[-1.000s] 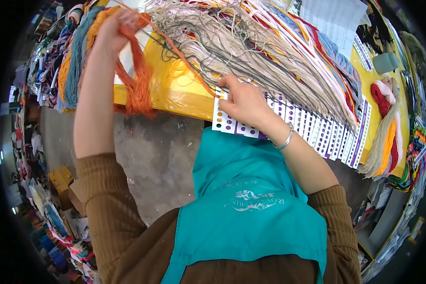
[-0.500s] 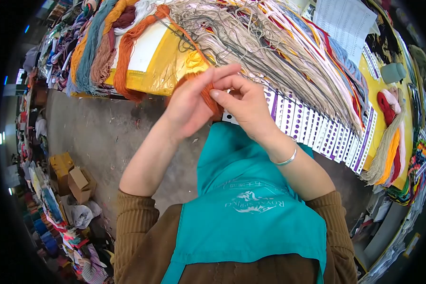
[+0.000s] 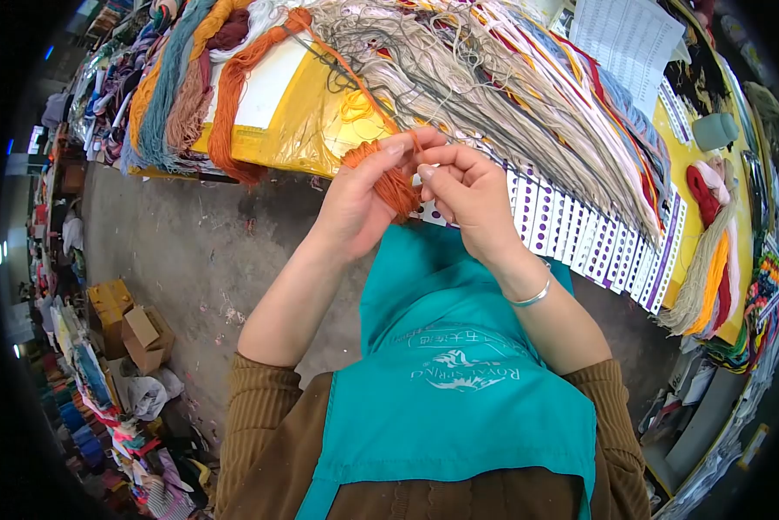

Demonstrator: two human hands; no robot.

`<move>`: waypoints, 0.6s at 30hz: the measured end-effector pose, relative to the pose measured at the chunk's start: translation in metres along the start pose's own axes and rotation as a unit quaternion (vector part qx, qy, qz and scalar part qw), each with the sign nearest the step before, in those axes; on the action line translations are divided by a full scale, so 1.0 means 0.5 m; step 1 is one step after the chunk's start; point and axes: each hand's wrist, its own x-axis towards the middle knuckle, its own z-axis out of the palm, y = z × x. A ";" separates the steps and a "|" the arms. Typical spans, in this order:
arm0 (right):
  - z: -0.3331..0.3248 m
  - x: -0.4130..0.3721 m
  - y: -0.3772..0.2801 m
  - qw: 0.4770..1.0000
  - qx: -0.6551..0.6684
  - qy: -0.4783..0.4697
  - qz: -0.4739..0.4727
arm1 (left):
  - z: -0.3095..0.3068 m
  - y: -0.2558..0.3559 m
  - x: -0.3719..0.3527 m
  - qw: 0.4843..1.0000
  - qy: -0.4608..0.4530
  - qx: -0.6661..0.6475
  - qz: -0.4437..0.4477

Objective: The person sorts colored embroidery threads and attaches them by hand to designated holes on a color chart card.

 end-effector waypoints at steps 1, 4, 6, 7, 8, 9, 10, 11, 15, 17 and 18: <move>0.006 -0.002 -0.003 1.000 -0.009 0.007 -0.005 | 0.001 -0.002 0.001 1.000 -0.003 -0.017 -0.009; 0.011 -0.001 -0.003 1.000 -0.019 0.008 -0.015 | 0.004 -0.004 0.004 0.999 0.003 -0.030 -0.019; 0.010 0.000 -0.002 1.000 -0.017 0.000 -0.012 | 0.009 -0.004 0.003 0.999 0.003 -0.038 -0.019; 0.010 0.000 -0.001 1.000 -0.016 -0.004 -0.010 | 0.011 -0.004 0.003 0.999 0.003 -0.042 -0.020; 0.012 0.000 -0.002 1.000 -0.017 0.002 -0.009 | 0.011 -0.004 0.003 0.999 0.001 -0.044 -0.020; 0.015 -0.001 -0.004 1.000 -0.017 0.007 -0.007 | 0.011 -0.004 0.003 0.999 -0.002 -0.047 -0.020; 0.017 -0.001 -0.004 1.000 -0.018 0.013 -0.005 | 0.012 -0.004 0.003 0.999 -0.004 -0.049 -0.021; 0.014 0.000 -0.002 1.000 -0.020 0.014 -0.006 | 0.012 -0.004 0.003 0.999 -0.004 -0.049 -0.021; 0.005 0.001 0.011 0.999 -0.021 0.021 -0.017 | 0.013 -0.003 0.003 0.998 -0.009 -0.055 -0.018; 0.006 0.000 0.013 0.999 -0.026 0.020 -0.027 | 0.015 -0.004 0.003 0.998 -0.018 -0.055 -0.021; 0.008 0.001 0.014 0.999 -0.032 0.016 -0.033 | 0.016 -0.004 0.003 0.998 -0.022 -0.052 -0.025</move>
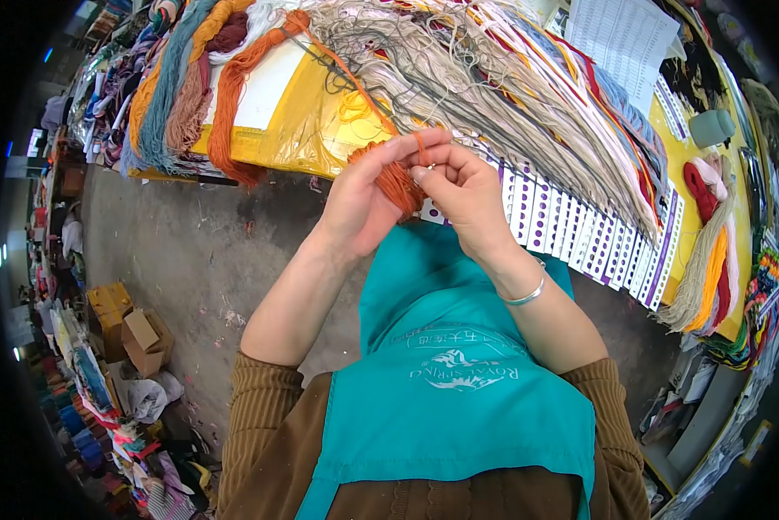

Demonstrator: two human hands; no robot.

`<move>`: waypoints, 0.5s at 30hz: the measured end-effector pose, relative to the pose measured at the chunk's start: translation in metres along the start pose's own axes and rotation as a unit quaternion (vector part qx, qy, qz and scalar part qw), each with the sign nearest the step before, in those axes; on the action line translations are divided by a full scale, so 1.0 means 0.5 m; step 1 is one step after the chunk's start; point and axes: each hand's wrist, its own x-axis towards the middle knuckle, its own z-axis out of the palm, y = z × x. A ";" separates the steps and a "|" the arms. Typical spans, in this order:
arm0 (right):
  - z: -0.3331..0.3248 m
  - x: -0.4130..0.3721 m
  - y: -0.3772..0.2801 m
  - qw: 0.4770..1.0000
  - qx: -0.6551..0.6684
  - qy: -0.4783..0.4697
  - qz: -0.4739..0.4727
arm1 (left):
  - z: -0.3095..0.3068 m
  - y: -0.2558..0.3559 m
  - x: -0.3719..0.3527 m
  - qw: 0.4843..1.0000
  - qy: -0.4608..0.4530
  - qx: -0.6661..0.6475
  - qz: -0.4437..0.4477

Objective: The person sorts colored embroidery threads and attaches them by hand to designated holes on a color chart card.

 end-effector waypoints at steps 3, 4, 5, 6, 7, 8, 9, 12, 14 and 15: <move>0.002 0.000 -0.001 1.000 -0.013 -0.003 0.007 | -0.002 -0.002 0.001 1.000 -0.001 0.013 -0.007; 0.003 0.000 -0.002 1.000 -0.017 -0.003 0.013 | -0.003 -0.003 0.002 1.000 0.000 0.017 -0.008; 0.004 0.000 0.001 1.000 -0.019 0.001 0.008 | -0.004 -0.004 0.002 1.000 -0.004 0.019 -0.011; 0.004 0.001 0.007 1.000 -0.021 0.005 0.003 | -0.004 -0.005 0.003 1.000 -0.008 0.021 -0.014; 0.005 0.002 0.011 1.000 -0.023 0.009 -0.002 | -0.004 -0.005 0.003 1.000 -0.012 0.023 -0.017; 0.003 0.002 0.014 1.000 -0.021 0.013 -0.009 | -0.005 -0.005 0.002 1.000 -0.011 0.016 -0.017; 0.001 0.001 0.015 1.000 -0.019 0.016 -0.015 | -0.006 -0.005 0.001 1.000 -0.009 0.009 -0.016; 0.002 -0.008 0.004 0.999 -0.020 0.039 -0.022 | -0.006 -0.006 0.000 1.000 0.015 0.003 -0.003; 0.003 -0.012 -0.008 0.999 0.024 0.041 -0.003 | -0.008 -0.009 -0.001 0.999 0.028 0.027 0.011; 0.001 -0.012 -0.014 0.997 0.069 0.033 0.018 | -0.012 -0.011 -0.002 0.998 0.029 0.049 0.020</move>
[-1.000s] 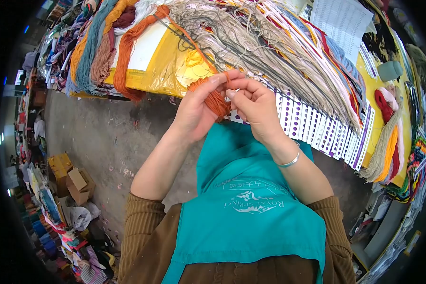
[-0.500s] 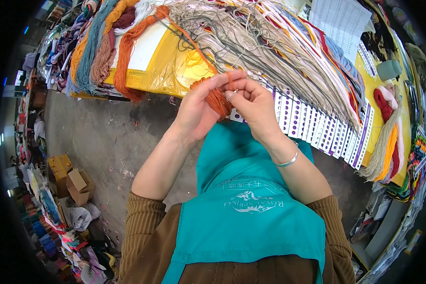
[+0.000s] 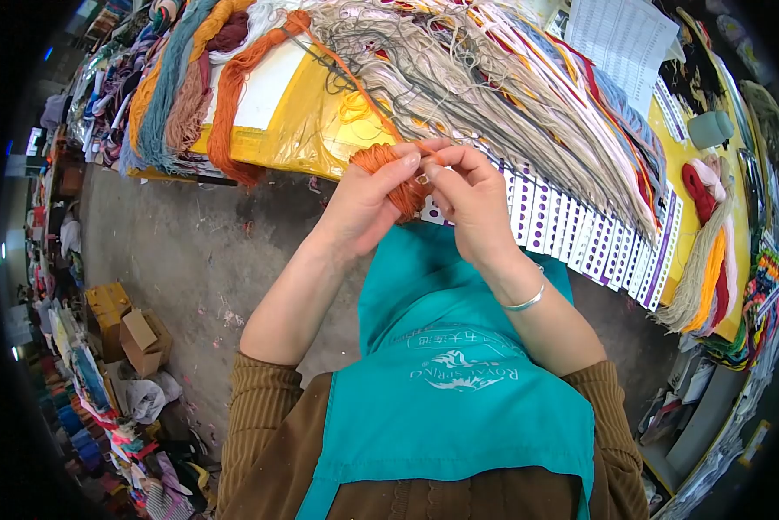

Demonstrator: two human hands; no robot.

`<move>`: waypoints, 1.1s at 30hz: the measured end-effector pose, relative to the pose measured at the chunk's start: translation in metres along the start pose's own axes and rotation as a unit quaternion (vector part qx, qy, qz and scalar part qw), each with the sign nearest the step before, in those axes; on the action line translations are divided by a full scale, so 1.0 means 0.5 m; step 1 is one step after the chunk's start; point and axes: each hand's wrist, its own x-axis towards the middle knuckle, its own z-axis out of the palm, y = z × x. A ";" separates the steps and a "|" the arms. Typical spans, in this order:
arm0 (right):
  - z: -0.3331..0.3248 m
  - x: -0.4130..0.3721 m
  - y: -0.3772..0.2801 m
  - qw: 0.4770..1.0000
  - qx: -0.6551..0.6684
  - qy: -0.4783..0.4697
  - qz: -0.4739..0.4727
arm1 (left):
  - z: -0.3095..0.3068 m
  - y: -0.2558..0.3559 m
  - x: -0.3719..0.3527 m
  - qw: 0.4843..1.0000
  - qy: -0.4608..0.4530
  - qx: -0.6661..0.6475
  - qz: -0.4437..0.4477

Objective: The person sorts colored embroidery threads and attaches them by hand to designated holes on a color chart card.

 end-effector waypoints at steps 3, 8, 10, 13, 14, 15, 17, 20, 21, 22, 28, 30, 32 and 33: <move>-0.003 0.003 -0.004 0.998 -0.051 -0.024 -0.008 | -0.018 0.005 -0.005 0.998 0.001 0.058 0.003; -0.008 0.000 -0.077 0.853 -0.500 -0.092 -0.120 | -0.068 0.043 -0.020 0.988 -0.059 0.140 -0.019; -0.025 0.021 -0.072 0.811 -0.470 -0.123 -0.327 | -0.097 0.057 -0.032 0.991 -0.091 0.098 0.005; -0.011 0.026 -0.135 0.983 -0.018 -0.126 -0.136 | -0.181 0.093 -0.060 0.935 -0.023 -0.353 0.016; -0.015 0.031 -0.162 0.983 0.127 -0.106 -0.082 | -0.216 0.116 -0.072 0.918 -0.043 -0.391 0.045; -0.048 0.047 -0.191 0.970 0.183 -0.145 -0.067 | -0.255 0.140 -0.091 0.926 -0.038 -0.366 0.083; -0.132 0.067 -0.267 0.965 0.202 -0.150 -0.069 | -0.367 0.184 -0.152 0.922 0.014 -0.365 0.127; -0.268 0.066 -0.398 0.988 0.028 0.019 -0.151 | -0.550 0.237 -0.269 0.932 0.161 -0.283 0.162; -0.317 0.061 -0.442 0.976 -0.024 0.092 -0.197 | -0.592 0.249 -0.309 0.927 0.211 -0.256 0.178; -0.366 0.057 -0.486 0.954 -0.080 0.171 -0.232 | -0.658 0.266 -0.358 0.905 0.284 -0.237 0.210; -0.494 -0.009 -0.643 0.774 -0.284 0.400 -0.401 | -0.646 0.295 -0.402 0.853 0.434 -0.083 0.279; -0.450 0.005 -0.613 0.786 -0.361 0.328 -0.381 | -0.587 0.263 -0.325 0.910 0.301 -0.131 0.252; -0.373 0.023 -0.537 0.817 -0.430 0.207 -0.323 | -0.388 0.208 -0.214 0.901 0.368 -0.126 0.191; -0.324 0.029 -0.479 0.830 -0.461 0.132 -0.285 | -0.358 0.172 -0.182 0.941 0.271 -0.127 0.159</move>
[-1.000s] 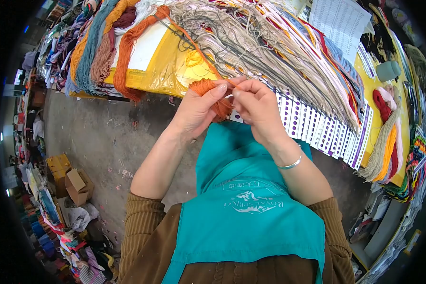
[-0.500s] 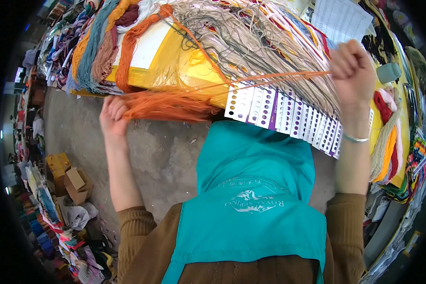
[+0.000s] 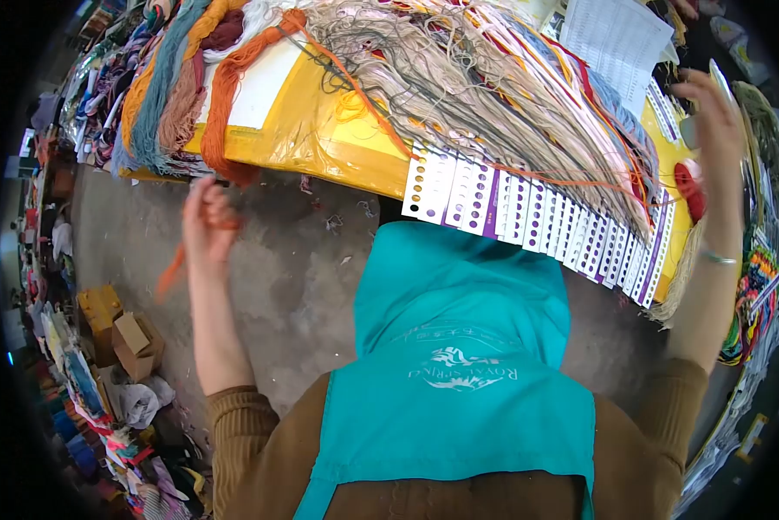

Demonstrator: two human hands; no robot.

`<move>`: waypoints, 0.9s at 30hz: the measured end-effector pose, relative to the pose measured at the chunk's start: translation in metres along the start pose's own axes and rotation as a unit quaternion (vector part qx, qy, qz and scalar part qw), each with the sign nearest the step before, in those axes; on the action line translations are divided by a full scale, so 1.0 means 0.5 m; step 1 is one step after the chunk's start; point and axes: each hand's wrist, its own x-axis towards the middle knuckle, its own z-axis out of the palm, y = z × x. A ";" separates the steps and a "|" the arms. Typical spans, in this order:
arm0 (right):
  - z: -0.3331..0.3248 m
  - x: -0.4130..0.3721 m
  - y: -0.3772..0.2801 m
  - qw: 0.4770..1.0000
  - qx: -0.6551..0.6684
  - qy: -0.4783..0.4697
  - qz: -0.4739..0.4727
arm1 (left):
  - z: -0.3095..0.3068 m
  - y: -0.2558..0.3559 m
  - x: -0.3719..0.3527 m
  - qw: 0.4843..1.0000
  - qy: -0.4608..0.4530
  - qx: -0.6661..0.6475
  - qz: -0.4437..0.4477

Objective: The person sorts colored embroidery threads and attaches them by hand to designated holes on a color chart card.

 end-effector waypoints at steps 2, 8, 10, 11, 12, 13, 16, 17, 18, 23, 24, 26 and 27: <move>0.141 -0.070 -0.028 0.982 0.005 -0.188 -0.017 | 0.060 -0.090 -0.010 0.987 -0.140 0.000 -0.077; 0.390 -0.230 -0.042 0.869 0.208 -0.415 0.172 | 0.253 -0.267 -0.086 0.922 -0.257 0.168 -0.237; 0.420 -0.253 -0.045 0.843 0.281 -0.417 0.190 | 0.285 -0.288 -0.092 0.900 -0.270 0.238 -0.244; 0.428 -0.257 -0.040 0.844 0.290 -0.410 0.189 | 0.284 -0.298 -0.089 0.906 -0.269 0.233 -0.230; 0.433 -0.260 -0.033 0.844 0.298 -0.403 0.188 | 0.282 -0.310 -0.084 0.910 -0.269 0.228 -0.216; 0.438 -0.263 -0.025 0.846 0.307 -0.395 0.187 | 0.284 -0.317 -0.081 0.915 -0.270 0.222 -0.203; 0.445 -0.273 -0.011 0.913 0.194 -0.324 0.156 | 0.280 -0.329 -0.075 0.911 -0.249 0.286 -0.160; 0.448 -0.275 -0.009 0.929 0.138 -0.311 0.144 | 0.275 -0.334 -0.071 0.908 -0.250 0.307 -0.138; 0.455 -0.278 0.001 0.944 0.138 -0.266 0.135 | 0.271 -0.339 -0.066 0.910 -0.231 0.321 -0.128; 0.479 -0.266 0.061 0.973 0.108 -0.161 0.127 | 0.301 -0.318 -0.064 0.906 -0.162 0.374 -0.115; 0.477 -0.262 0.055 0.972 0.093 -0.174 0.128 | 0.308 -0.314 -0.063 0.896 -0.162 0.395 -0.124; 0.479 -0.258 0.050 0.973 0.071 -0.170 0.137 | 0.318 -0.309 -0.059 0.875 -0.161 0.435 -0.141; 0.480 -0.257 0.050 0.974 0.059 -0.167 0.141 | 0.316 -0.312 -0.051 0.870 -0.180 0.436 -0.142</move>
